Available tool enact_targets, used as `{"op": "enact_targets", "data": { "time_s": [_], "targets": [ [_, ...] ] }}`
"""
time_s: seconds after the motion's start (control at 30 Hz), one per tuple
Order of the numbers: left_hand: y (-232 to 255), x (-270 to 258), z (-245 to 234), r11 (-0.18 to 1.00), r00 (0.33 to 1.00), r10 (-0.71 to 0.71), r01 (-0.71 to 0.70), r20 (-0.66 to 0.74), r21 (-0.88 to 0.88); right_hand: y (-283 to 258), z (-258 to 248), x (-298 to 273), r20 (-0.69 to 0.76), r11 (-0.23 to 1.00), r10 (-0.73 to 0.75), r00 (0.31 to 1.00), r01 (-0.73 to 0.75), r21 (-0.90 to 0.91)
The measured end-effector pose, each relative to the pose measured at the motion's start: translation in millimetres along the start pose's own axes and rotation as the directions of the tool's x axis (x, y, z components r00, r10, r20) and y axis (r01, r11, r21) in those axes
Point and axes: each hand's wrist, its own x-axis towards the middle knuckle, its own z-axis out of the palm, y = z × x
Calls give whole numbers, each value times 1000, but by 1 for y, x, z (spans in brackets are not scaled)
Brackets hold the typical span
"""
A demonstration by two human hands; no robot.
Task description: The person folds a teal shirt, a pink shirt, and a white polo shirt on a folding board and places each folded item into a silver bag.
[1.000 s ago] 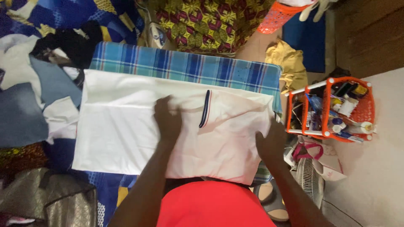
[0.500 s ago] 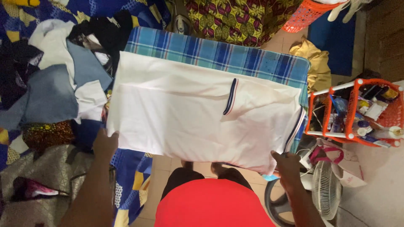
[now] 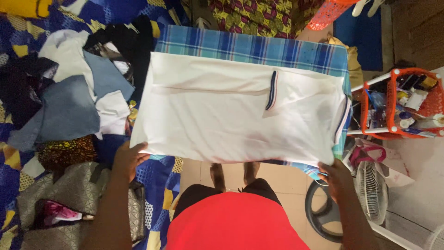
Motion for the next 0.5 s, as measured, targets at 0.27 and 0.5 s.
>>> {"op": "enact_targets", "data": {
  "time_s": [0.27, 0.5],
  "targets": [
    [9, -11, -2, 997, 998, -54, 52, -31, -63, -28, 23, -50, 42, 824, -46, 998, 14, 566],
    [1, -9, -3, 997, 999, -50, 48, -20, -65, -11, 23, -22, 534, 919, 118, 837, -296, 260]
  ]
}}
